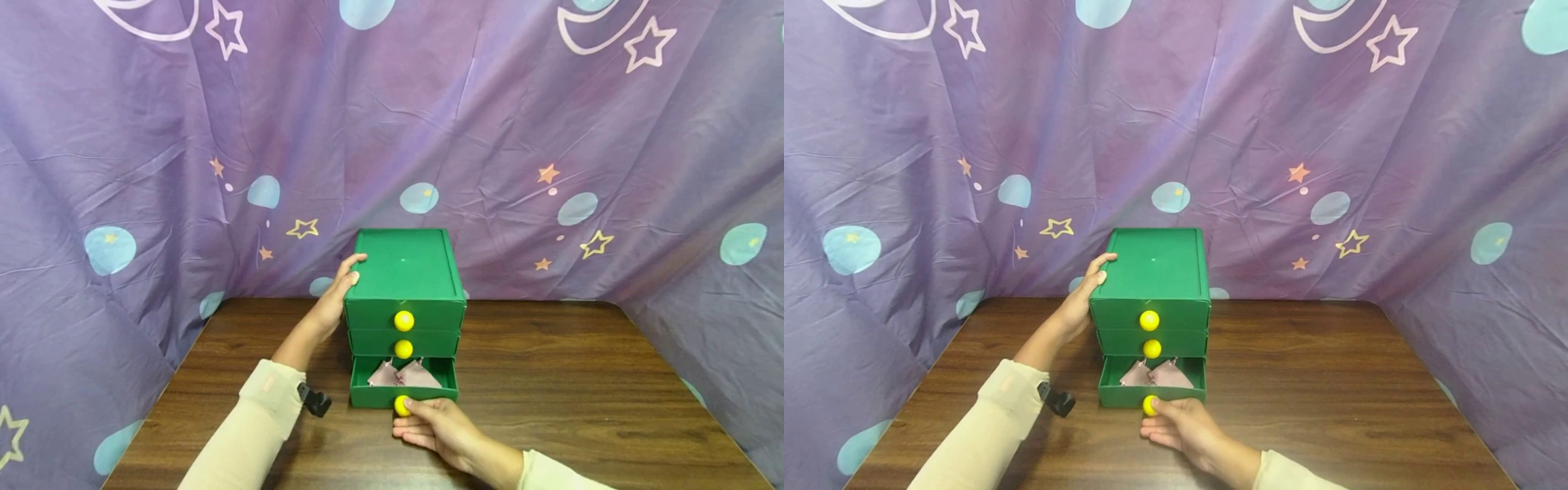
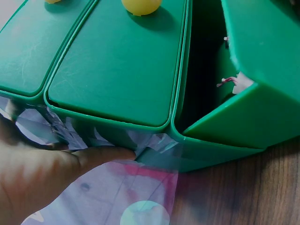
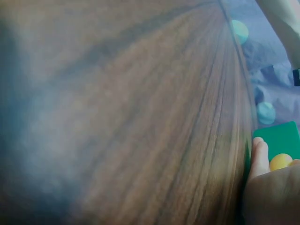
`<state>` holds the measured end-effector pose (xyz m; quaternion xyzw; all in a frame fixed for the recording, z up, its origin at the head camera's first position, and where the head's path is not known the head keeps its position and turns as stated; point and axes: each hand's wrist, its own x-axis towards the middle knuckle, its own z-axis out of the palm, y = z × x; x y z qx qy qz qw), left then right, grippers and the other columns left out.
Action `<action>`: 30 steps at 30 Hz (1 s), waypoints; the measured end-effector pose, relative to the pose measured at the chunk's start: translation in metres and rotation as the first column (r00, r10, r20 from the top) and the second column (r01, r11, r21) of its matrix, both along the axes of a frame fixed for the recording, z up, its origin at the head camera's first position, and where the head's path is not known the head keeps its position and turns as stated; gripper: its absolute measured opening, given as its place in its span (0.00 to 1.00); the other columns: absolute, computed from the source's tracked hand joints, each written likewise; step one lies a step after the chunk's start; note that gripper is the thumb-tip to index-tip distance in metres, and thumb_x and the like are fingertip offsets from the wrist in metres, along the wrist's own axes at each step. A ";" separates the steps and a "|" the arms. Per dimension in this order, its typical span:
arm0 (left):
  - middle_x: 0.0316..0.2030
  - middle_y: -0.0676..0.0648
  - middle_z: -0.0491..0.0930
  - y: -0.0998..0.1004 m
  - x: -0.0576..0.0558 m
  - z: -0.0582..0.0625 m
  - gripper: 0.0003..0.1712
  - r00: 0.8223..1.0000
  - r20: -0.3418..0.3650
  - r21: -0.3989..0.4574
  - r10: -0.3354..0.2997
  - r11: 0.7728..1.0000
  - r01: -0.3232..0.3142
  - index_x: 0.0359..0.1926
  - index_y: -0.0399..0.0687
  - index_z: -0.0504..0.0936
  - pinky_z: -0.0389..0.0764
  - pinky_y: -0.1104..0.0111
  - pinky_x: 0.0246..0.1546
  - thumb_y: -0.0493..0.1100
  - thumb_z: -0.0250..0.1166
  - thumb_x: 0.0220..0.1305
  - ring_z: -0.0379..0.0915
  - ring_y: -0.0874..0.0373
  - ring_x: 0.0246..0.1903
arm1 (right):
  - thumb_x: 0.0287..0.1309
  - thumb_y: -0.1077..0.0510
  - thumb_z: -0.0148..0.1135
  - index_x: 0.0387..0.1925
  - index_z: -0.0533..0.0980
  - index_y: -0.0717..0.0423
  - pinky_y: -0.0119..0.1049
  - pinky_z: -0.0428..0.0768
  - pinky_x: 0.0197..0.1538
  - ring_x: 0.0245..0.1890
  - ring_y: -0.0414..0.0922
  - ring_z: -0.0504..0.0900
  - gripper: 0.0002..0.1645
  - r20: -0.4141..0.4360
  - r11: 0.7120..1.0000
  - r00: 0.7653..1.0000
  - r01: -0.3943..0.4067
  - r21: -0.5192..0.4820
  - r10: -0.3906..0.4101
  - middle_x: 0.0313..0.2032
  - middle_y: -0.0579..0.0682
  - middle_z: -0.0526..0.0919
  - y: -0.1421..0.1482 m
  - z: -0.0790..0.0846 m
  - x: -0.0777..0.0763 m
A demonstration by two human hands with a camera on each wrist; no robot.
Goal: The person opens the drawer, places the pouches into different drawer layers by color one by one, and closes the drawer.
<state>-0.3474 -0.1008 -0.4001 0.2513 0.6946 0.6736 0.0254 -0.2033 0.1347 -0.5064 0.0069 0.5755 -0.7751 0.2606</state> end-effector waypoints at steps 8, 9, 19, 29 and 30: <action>0.80 0.40 0.41 0.000 0.001 0.001 0.31 1.000 0.002 0.013 -0.004 1.000 0.004 0.79 0.47 0.51 0.42 0.42 0.75 0.46 0.38 0.79 0.40 0.40 0.76 | 0.73 0.53 0.61 0.48 0.79 0.64 0.37 0.85 0.49 0.41 0.47 0.90 0.17 -0.008 1.000 1.000 0.007 0.007 -0.007 0.40 0.60 0.89 0.000 0.000 -0.011; 0.80 0.40 0.41 0.000 0.001 0.001 0.31 1.000 0.000 0.011 -0.002 1.000 0.002 0.79 0.47 0.51 0.41 0.42 0.75 0.46 0.38 0.79 0.40 0.40 0.76 | 0.73 0.53 0.61 0.47 0.79 0.64 0.37 0.85 0.49 0.41 0.47 0.90 0.16 -0.007 1.000 1.000 0.010 0.007 -0.010 0.40 0.60 0.89 -0.001 0.000 -0.013; 0.81 0.41 0.39 -0.001 0.000 0.000 0.31 1.000 -0.010 -0.025 0.013 1.000 -0.013 0.79 0.48 0.52 0.32 0.39 0.74 0.47 0.38 0.79 0.30 0.41 0.79 | 0.73 0.54 0.60 0.47 0.80 0.64 0.37 0.85 0.50 0.41 0.47 0.90 0.15 -0.013 1.000 0.999 0.030 -0.008 -0.030 0.40 0.61 0.89 -0.001 0.000 -0.025; 0.80 0.40 0.40 0.000 0.001 0.001 0.31 1.000 0.001 0.003 0.001 1.000 -0.001 0.79 0.47 0.51 0.38 0.42 0.75 0.46 0.37 0.79 0.37 0.41 0.77 | 0.74 0.54 0.59 0.50 0.78 0.68 0.39 0.85 0.51 0.41 0.48 0.90 0.18 -0.028 0.998 0.998 0.057 -0.011 -0.057 0.42 0.64 0.88 -0.002 -0.001 -0.035; 0.80 0.40 0.40 0.000 0.001 0.001 0.31 1.000 0.002 0.005 -0.001 1.000 0.001 0.79 0.47 0.51 0.39 0.42 0.75 0.46 0.37 0.79 0.38 0.41 0.76 | 0.74 0.54 0.59 0.50 0.78 0.68 0.38 0.85 0.51 0.41 0.48 0.90 0.18 -0.029 0.998 0.998 0.058 -0.010 -0.059 0.42 0.64 0.88 -0.002 -0.001 -0.036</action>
